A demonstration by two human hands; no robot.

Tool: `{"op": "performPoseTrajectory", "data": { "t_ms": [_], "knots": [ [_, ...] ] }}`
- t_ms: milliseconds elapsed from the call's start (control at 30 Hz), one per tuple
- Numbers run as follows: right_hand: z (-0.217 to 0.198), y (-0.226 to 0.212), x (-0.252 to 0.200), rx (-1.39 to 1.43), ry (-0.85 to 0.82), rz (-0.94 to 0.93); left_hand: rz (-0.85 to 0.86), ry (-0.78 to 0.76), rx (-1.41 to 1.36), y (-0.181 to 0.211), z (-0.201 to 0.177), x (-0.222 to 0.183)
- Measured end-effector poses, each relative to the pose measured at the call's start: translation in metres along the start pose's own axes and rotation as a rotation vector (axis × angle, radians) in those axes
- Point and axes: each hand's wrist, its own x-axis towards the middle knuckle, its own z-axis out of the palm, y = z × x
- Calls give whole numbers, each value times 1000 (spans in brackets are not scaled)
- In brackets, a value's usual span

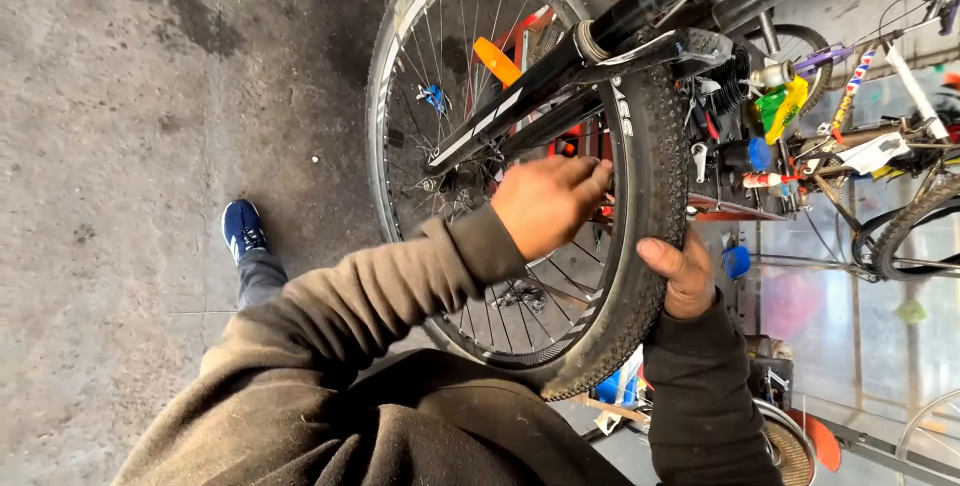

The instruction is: Repairing or adjusting the valve area on a bicycle tire.

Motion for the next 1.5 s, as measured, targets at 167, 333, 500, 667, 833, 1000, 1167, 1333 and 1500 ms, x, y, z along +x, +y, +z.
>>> {"op": "performPoseTrajectory", "data": {
  "t_ms": [167,333,500,667,833,1000,1167,1333,1500],
  "knots": [
    [18,-14,0,13,-13,13,-70,12,-96,0,-8,2],
    [9,-7,-3,76,-13,38,-168,-58,-581,-17,-11,1],
    [23,18,-3,-181,122,-220,-494,73,-869,-1,0,-15],
    [61,-26,-2,-1,135,-139,-767,-37,-1195,-6,25,-5],
    [54,-20,-6,186,112,-123,-620,-5,-1119,3,21,-15],
    [18,30,-18,45,105,-217,-547,72,-1071,21,14,-18],
    [58,-6,-21,131,105,-201,-655,-38,-1115,-1,34,-21],
    [-20,47,-30,-49,34,-186,-685,-34,-1076,12,5,-16],
    [30,-14,14,140,26,-252,-416,-8,-849,8,-7,-18]
  ]
}}
